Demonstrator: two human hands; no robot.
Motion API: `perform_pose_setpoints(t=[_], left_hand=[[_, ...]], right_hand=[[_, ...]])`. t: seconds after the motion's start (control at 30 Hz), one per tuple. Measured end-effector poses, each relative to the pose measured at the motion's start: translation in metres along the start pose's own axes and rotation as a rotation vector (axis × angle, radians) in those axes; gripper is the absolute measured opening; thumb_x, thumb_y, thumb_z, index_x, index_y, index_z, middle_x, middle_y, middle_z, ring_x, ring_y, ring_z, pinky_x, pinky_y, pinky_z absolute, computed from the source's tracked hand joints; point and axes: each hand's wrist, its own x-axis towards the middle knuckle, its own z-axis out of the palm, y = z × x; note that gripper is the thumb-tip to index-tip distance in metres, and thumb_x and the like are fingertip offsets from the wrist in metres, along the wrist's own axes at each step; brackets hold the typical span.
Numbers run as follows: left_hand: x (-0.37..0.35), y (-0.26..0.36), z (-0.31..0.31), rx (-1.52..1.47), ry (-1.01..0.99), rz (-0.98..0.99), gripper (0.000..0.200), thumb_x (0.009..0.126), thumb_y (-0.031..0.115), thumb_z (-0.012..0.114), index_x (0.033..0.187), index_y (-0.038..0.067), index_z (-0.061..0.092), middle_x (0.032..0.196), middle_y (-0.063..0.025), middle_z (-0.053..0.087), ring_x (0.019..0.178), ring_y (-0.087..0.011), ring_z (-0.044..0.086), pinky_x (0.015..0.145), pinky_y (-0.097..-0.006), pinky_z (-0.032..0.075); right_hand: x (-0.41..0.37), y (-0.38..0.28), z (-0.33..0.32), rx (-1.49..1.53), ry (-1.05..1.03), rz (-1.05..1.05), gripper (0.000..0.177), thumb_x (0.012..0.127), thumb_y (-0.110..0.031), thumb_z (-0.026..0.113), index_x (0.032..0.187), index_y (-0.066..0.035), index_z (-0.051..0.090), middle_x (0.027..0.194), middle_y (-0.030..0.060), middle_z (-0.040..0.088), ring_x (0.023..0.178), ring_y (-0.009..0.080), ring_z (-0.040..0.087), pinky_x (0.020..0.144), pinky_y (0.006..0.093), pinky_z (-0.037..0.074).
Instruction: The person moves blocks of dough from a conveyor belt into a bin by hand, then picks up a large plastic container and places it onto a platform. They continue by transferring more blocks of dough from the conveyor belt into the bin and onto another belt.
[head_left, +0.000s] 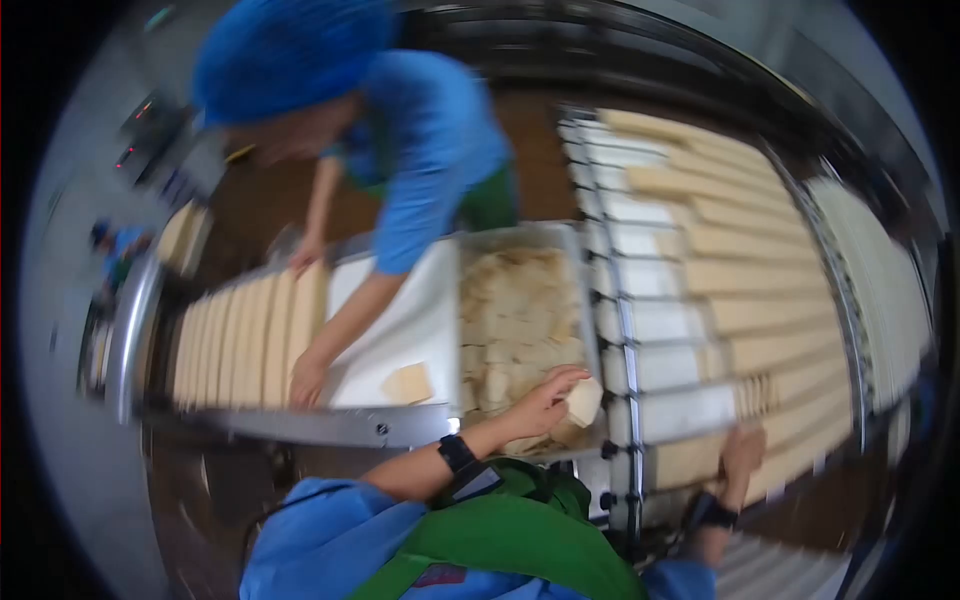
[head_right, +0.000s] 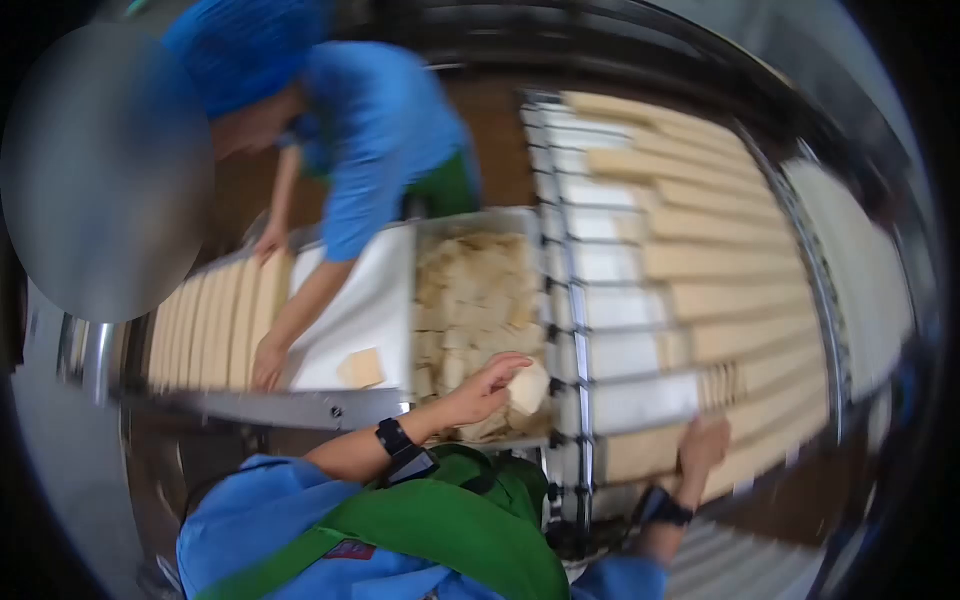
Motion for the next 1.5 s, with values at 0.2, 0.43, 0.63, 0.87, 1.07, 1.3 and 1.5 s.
perform_pose_setpoints(t=[0.2,0.43,0.63,0.87,1.07,1.3,1.5], left_hand=[[-0.072,-0.008,-0.082,0.233,0.487,-0.082,0.037,0.087,0.004,0.058,0.123,0.008,0.053,0.105,-0.0056,0.051,0.086,-0.0124,0.048,0.072,-0.0274,0.043],[-0.175,0.003,-0.161,0.201,0.962,-0.263,0.011,0.088,0.009,0.063,0.097,0.003,0.066,0.082,-0.0024,0.062,0.072,-0.0080,0.053,0.066,-0.0238,0.045],[-0.275,0.001,-0.227,0.238,1.256,-0.248,0.015,0.091,0.006,0.054,0.100,0.002,0.065,0.080,-0.0031,0.062,0.073,-0.0106,0.056,0.066,-0.0247,0.047],[-0.354,-0.017,-0.278,0.494,1.311,-0.356,0.017,0.091,0.007,0.051,0.096,-0.002,0.064,0.083,-0.0146,0.065,0.078,-0.0187,0.062,0.071,-0.0309,0.049],[-0.329,-0.038,-0.269,0.701,0.866,-0.446,0.018,0.091,0.017,0.055,0.091,0.002,0.065,0.081,-0.0142,0.062,0.075,-0.0248,0.059,0.069,-0.0365,0.047],[-0.252,-0.004,-0.199,1.095,0.372,-0.267,0.022,0.081,0.031,0.066,0.095,0.014,0.067,0.090,-0.0089,0.062,0.091,-0.0309,0.057,0.077,-0.0436,0.044],[-0.243,-0.012,-0.203,0.958,0.221,-0.318,0.023,0.080,0.025,0.068,0.099,0.013,0.066,0.094,-0.0098,0.062,0.091,-0.0318,0.057,0.078,-0.0426,0.046]], right_hand=[[-0.018,-0.074,-0.005,0.468,0.163,-0.581,0.050,0.094,-0.040,0.054,0.119,0.004,0.053,0.120,0.0194,0.055,0.112,0.0293,0.052,0.098,0.0368,0.039],[-0.066,-0.220,-0.008,0.793,-0.103,-0.843,0.048,0.098,-0.038,0.049,0.075,0.002,0.062,0.068,0.0061,0.061,0.067,0.0125,0.052,0.069,0.0280,0.043],[-0.110,-0.300,0.019,0.594,-0.114,-1.047,0.035,0.092,-0.031,0.058,0.101,0.003,0.062,0.100,0.0148,0.061,0.090,0.0239,0.057,0.076,0.0335,0.045],[-0.118,-0.308,0.051,0.099,0.383,-0.677,0.053,0.075,-0.030,0.072,0.120,-0.009,0.055,0.141,0.0216,0.039,0.130,0.0422,0.035,0.103,0.0541,0.034],[-0.124,-0.301,0.045,0.217,0.362,-0.660,0.027,0.075,-0.025,0.067,0.099,-0.012,0.066,0.134,0.0099,0.051,0.129,0.0417,0.034,0.101,0.0553,0.029],[-0.125,-0.299,0.048,0.334,0.323,-0.675,0.031,0.073,-0.028,0.067,0.102,-0.018,0.065,0.110,0.0086,0.063,0.129,0.0440,0.032,0.102,0.0535,0.024],[-0.126,-0.300,0.049,0.325,0.305,-0.658,0.036,0.072,-0.032,0.068,0.105,-0.018,0.065,0.112,0.0082,0.061,0.131,0.0406,0.029,0.101,0.0577,0.022]])
